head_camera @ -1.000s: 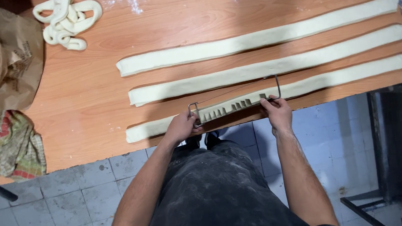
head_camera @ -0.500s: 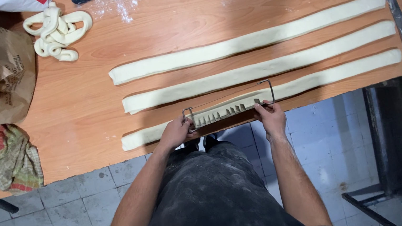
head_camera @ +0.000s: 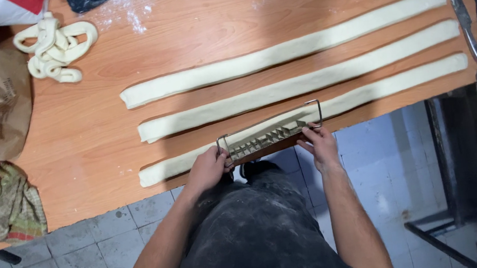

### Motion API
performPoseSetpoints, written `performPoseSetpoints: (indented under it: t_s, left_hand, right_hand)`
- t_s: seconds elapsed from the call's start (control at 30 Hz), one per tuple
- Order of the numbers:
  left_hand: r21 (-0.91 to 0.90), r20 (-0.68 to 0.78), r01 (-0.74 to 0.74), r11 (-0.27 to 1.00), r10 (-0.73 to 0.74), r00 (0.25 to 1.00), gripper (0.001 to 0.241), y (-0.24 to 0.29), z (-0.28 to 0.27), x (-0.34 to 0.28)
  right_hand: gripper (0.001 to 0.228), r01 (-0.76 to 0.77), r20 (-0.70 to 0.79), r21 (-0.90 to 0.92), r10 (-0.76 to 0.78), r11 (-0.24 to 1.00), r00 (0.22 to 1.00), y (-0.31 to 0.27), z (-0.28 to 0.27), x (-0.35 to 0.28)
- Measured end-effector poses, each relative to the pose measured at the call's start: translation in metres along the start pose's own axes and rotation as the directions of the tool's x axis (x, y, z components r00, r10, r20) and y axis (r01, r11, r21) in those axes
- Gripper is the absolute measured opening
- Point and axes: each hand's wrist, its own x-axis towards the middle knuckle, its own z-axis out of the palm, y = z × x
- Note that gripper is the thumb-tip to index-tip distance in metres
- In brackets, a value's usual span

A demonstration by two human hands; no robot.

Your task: Marking and cutting long strips of pastry dough into smaller portions.

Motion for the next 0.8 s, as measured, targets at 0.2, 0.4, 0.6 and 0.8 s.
performPoseSetpoints:
  t_s: [0.2,0.4,0.6,0.8]
  left_hand:
    - [-0.095,0.038,-0.043,0.995,0.047,0.998,0.024,0.041,0.034,0.007]
    - [-0.334,0.072,-0.068,0.94,0.097,0.993,0.019,0.079,0.113,0.063]
    - [-0.455,0.148,-0.013,0.89,0.09,0.985,0.023,0.104,0.174,0.106]
    - [-0.413,0.11,-0.013,0.911,0.064,0.992,0.025,0.122,0.18,0.116]
  right_hand:
    - [0.035,0.164,-0.052,0.024,-0.163,0.986,0.985,-0.024,-0.069,-0.006]
    - [0.032,0.262,-0.087,-0.004,-0.262,0.965,0.961,-0.073,-0.14,0.031]
    - [0.034,0.241,-0.06,-0.177,-0.255,0.954,0.965,-0.119,-0.187,0.072]
    - [0.034,0.231,0.016,-0.189,-0.232,0.954,0.973,-0.134,-0.197,0.11]
